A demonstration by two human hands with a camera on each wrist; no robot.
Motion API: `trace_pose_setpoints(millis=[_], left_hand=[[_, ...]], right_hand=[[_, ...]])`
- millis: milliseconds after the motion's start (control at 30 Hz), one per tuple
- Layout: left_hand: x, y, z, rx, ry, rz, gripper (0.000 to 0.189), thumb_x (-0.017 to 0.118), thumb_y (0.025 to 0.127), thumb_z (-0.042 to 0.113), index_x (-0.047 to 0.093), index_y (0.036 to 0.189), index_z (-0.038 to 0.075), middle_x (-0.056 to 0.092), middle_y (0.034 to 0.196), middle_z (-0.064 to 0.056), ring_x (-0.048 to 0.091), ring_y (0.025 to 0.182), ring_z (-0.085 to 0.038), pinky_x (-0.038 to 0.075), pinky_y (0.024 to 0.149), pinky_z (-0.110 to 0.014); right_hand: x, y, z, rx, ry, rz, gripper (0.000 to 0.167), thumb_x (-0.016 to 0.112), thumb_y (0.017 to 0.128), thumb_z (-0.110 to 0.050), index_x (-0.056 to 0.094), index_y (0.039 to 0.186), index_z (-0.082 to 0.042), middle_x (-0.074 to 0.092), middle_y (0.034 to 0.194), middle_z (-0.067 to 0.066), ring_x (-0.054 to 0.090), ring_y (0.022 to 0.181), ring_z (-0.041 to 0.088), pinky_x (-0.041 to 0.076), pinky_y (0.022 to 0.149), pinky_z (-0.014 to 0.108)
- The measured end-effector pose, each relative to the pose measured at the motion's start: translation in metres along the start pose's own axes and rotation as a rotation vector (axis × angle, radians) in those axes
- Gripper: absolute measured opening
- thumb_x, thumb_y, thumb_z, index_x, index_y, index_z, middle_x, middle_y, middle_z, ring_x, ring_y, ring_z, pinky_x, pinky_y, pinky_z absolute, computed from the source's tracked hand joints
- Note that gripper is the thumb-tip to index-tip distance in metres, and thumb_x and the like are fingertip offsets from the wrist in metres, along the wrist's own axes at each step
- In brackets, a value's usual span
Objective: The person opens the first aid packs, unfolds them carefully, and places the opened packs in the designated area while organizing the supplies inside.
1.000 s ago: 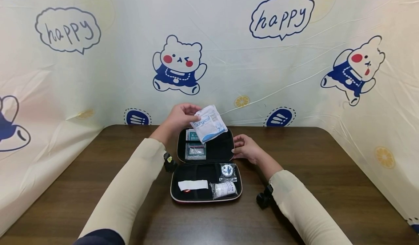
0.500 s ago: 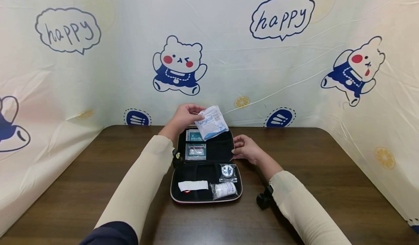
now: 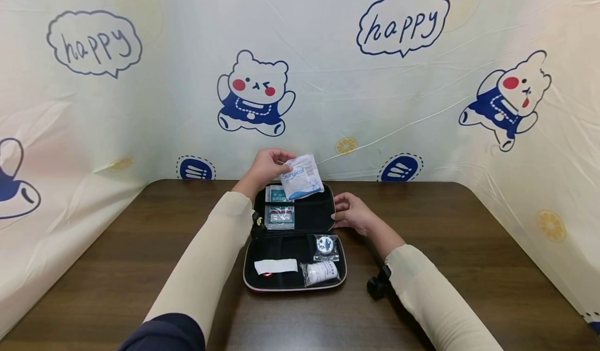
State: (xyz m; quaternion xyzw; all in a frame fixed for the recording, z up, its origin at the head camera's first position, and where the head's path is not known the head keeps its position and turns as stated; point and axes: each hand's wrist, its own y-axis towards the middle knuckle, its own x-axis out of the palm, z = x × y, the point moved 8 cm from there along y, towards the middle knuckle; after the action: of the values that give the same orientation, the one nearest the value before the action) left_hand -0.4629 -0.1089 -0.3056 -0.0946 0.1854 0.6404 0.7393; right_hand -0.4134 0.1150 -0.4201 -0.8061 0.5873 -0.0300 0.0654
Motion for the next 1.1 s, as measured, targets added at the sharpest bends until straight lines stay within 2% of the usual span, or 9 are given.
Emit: trace_pose_setpoints(millis=[267,567,900,1100], left_hand=[[0.002,0.000,-0.006,0.004,0.054,-0.005,0.031,0.073,0.083,-0.004,0.069,0.110,0.009,0.064,0.113,-0.008,0.058,0.104,-0.028,0.051,0.093,-0.039],[-0.001,0.003,0.001,0.101,0.173,0.082,0.028,0.072,0.082,-0.005,0.069,0.106,0.008,0.064,0.109,-0.008,0.056,0.099,-0.027,0.054,0.085,-0.038],[0.014,0.004,0.001,0.137,0.257,0.013,0.029,0.074,0.079,-0.005,0.070,0.104,0.009,0.064,0.105,-0.007,0.057,0.096,-0.026,0.054,0.085,-0.038],[0.019,0.004,-0.001,0.128,0.269,-0.023,0.028,0.073,0.079,-0.006,0.071,0.103,0.009,0.064,0.104,-0.007,0.057,0.095,-0.026,0.053,0.085,-0.038]], right_hand=[[0.000,-0.002,-0.002,0.004,-0.006,0.003,0.050,0.058,0.085,0.018,0.039,0.129,0.002,0.057,0.115,0.025,0.064,0.081,0.024,0.058,0.077,0.044],[0.002,-0.003,-0.003,-0.020,-0.008,-0.008,0.049,0.058,0.085,0.018,0.039,0.128,0.003,0.058,0.111,0.024,0.064,0.079,0.023,0.058,0.075,0.043],[0.004,-0.002,-0.004,-0.034,-0.009,-0.012,0.048,0.057,0.084,0.020,0.039,0.126,0.003,0.058,0.108,0.022,0.064,0.077,0.023,0.059,0.070,0.040],[0.004,-0.001,-0.005,-0.047,-0.004,-0.017,0.048,0.057,0.083,0.020,0.040,0.125,0.003,0.059,0.107,0.021,0.064,0.077,0.022,0.059,0.069,0.039]])
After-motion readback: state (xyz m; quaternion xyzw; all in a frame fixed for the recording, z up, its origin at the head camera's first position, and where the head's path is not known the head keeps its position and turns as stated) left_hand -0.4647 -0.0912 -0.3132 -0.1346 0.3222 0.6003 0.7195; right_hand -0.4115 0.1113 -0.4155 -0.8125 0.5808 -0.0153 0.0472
